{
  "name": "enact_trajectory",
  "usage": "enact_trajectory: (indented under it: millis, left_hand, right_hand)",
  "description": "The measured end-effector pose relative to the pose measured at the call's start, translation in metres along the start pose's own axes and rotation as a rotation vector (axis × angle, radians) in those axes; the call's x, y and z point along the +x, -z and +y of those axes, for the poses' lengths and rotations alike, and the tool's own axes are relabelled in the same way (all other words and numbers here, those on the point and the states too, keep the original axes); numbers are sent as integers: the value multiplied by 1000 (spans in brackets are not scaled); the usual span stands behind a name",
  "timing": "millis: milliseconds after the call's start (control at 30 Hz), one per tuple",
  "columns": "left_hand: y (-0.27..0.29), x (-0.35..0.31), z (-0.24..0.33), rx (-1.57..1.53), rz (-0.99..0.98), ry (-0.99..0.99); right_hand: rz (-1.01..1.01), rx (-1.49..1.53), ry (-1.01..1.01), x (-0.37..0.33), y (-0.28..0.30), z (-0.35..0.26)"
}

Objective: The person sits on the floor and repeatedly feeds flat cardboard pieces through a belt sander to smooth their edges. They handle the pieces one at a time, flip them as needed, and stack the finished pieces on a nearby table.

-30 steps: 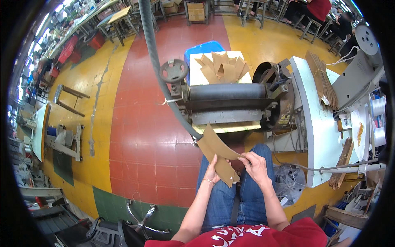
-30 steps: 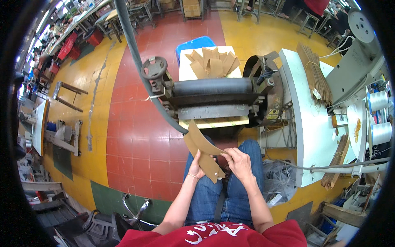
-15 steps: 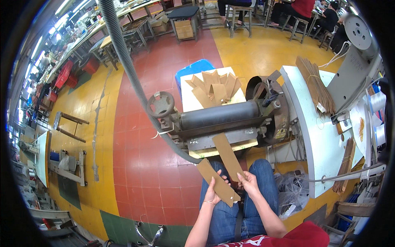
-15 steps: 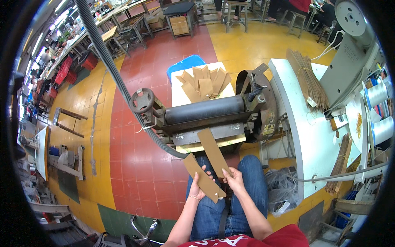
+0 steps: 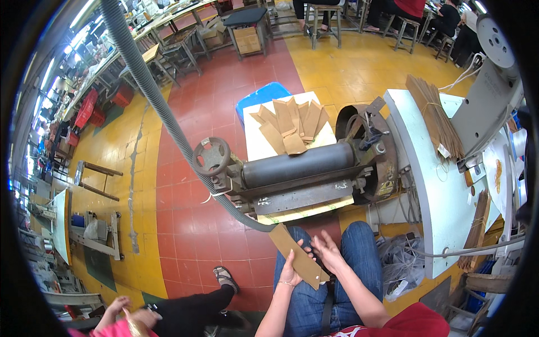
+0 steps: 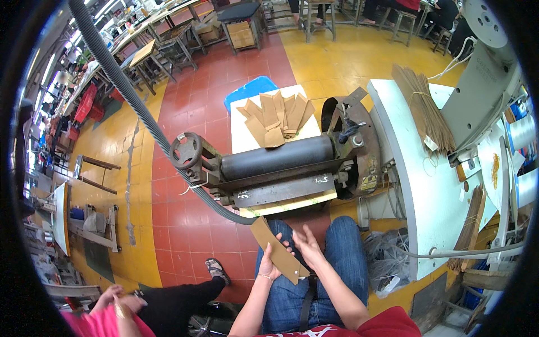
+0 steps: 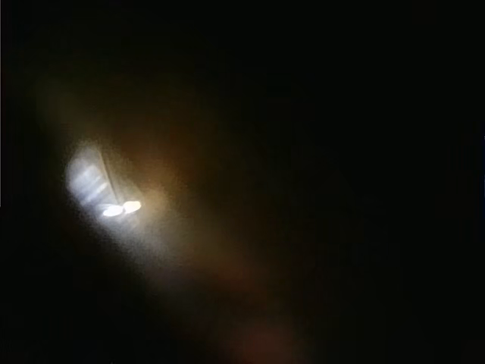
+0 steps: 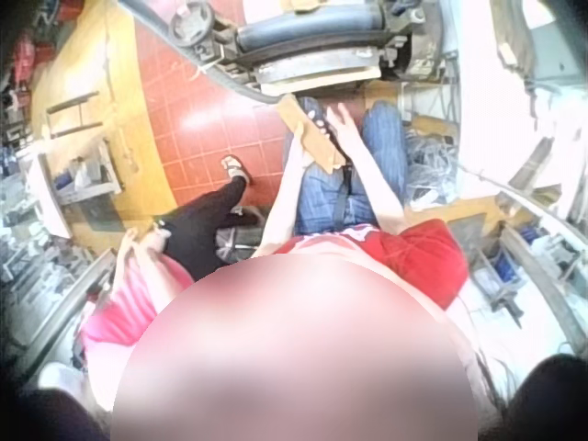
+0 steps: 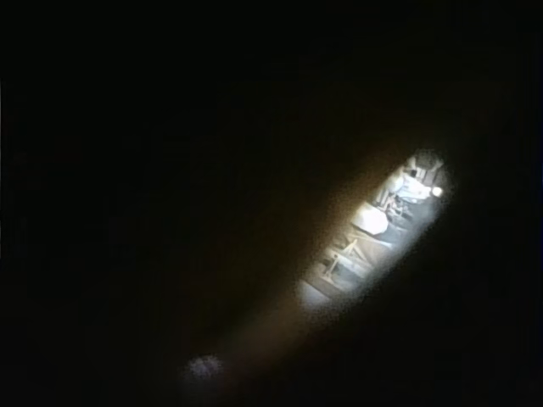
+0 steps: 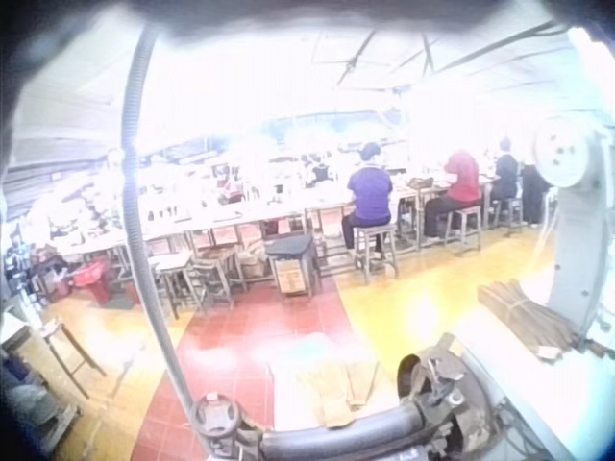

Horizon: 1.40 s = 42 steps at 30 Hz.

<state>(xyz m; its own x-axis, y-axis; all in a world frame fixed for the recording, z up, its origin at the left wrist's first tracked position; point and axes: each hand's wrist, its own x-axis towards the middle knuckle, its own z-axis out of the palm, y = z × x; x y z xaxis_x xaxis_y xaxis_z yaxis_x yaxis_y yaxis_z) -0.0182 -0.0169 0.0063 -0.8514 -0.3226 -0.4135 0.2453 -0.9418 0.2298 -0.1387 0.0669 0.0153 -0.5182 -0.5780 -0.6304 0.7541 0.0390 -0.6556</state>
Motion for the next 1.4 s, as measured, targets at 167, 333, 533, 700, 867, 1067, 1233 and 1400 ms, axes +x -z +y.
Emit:
enact_trajectory:
  millis: [167, 333, 533, 700, 867, 1067, 1233, 1400]
  left_hand:
    - [-1, -1, -1, 0, 39, 2]
    - [0, 1, -2, -8, 34, -1]
    - [3, 1, -1, -65, -51, 8]
    - [3, 1, -2, -65, -33, 9]
    - [3, 1, -2, -72, -21, 19]
    - [-5, 3, 0, -97, -26, 37]
    - [-12, 2, 5, -204, -58, 24]
    - [-16, 3, 8, -203, -72, 33]
  right_hand:
    - [3, -287, -119, -20, 36, 3]
    - [33, -394, -103, -15, 33, 4]
    - [40, -395, -43, -12, 34, 21]
    - [14, -580, 54, -22, 41, 19]
    - [-216, -1147, -26, -65, 13, -62]
    - [-538, -1366, 714, -117, -70, -263]
    - [-97, -1111, 989, -88, -121, -274]
    - [-156, -1803, 284, -73, -83, -159]
